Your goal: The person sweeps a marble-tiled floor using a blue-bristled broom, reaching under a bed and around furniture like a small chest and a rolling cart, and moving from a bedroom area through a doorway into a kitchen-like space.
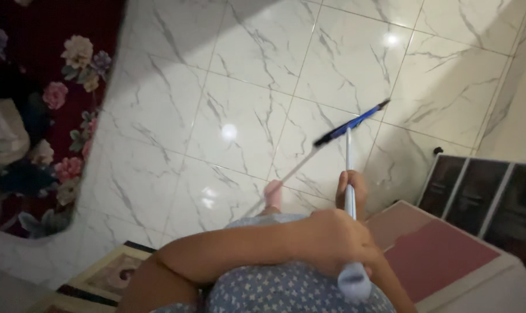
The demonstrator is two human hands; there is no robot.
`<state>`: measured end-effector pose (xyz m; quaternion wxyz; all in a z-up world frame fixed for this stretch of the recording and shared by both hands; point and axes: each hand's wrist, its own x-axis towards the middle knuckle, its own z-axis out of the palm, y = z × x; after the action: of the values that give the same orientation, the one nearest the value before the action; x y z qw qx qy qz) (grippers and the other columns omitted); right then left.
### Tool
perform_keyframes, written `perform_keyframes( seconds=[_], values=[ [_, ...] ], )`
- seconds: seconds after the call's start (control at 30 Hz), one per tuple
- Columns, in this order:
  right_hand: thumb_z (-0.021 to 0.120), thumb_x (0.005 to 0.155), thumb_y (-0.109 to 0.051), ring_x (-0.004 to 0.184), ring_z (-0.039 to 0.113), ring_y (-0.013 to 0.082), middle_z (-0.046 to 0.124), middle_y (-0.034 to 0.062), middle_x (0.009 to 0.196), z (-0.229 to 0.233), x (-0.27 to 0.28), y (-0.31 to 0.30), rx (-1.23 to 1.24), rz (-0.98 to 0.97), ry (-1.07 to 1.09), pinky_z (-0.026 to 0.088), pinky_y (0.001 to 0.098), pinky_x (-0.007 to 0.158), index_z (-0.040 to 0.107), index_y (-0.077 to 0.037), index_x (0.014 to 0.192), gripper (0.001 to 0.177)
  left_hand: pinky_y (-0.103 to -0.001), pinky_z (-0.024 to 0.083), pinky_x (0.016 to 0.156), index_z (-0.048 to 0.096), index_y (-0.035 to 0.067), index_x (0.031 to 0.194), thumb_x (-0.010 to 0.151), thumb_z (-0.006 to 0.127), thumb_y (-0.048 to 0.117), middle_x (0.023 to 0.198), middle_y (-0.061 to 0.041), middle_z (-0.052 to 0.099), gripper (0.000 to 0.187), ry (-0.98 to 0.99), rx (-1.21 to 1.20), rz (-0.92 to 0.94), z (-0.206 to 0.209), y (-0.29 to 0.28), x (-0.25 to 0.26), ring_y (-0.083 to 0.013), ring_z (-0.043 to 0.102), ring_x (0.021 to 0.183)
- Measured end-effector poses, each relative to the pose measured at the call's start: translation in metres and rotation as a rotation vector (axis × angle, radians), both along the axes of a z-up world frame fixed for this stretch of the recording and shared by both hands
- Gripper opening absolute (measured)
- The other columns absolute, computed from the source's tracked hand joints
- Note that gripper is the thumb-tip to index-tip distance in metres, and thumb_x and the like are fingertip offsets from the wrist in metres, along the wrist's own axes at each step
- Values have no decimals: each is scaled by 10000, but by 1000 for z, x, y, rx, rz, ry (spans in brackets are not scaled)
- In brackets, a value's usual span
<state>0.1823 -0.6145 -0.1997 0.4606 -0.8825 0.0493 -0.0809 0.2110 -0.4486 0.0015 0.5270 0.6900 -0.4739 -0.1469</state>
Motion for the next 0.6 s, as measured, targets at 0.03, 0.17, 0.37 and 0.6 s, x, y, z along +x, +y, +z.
perform_keyframes(
  seconds=[0.03, 0.17, 0.37, 0.6],
  values=[
    [575, 1104, -244, 743, 477, 225, 515, 118, 811, 2, 3, -10, -4, -5, 13, 423, 374, 702, 541, -18, 945, 278, -423, 553, 756, 721, 176, 1007, 894, 677, 292, 932, -63, 728, 168, 8, -3, 10, 8, -4, 6, -269, 721, 872],
    [600, 1077, -249, 743, 503, 205, 553, 108, 827, -13, -5, -68, 7, -66, 59, 440, 351, 682, 568, -12, 988, 255, -379, 559, 784, 703, 196, 1020, 944, 672, 357, 976, -18, 732, 180, 120, -67, 56, 10, -28, 31, -223, 731, 920],
    [638, 1036, -257, 742, 543, 176, 610, 93, 852, -76, -4, -184, 14, -170, 108, 465, 317, 651, 607, -3, 1053, 257, -428, 512, 853, 680, 141, 888, 920, 673, 437, 865, -57, 742, 299, 333, 161, -29, -74, -163, 59, -281, 725, 838],
    [686, 1006, -160, 717, 534, 284, 575, 162, 816, -113, 75, -256, -119, -103, -15, 451, 390, 669, 594, -11, 928, 192, -446, 537, 747, 664, 140, 881, 871, 682, 339, 879, -67, 706, 200, 166, 61, 100, -52, -238, 89, -305, 711, 881]
  ],
)
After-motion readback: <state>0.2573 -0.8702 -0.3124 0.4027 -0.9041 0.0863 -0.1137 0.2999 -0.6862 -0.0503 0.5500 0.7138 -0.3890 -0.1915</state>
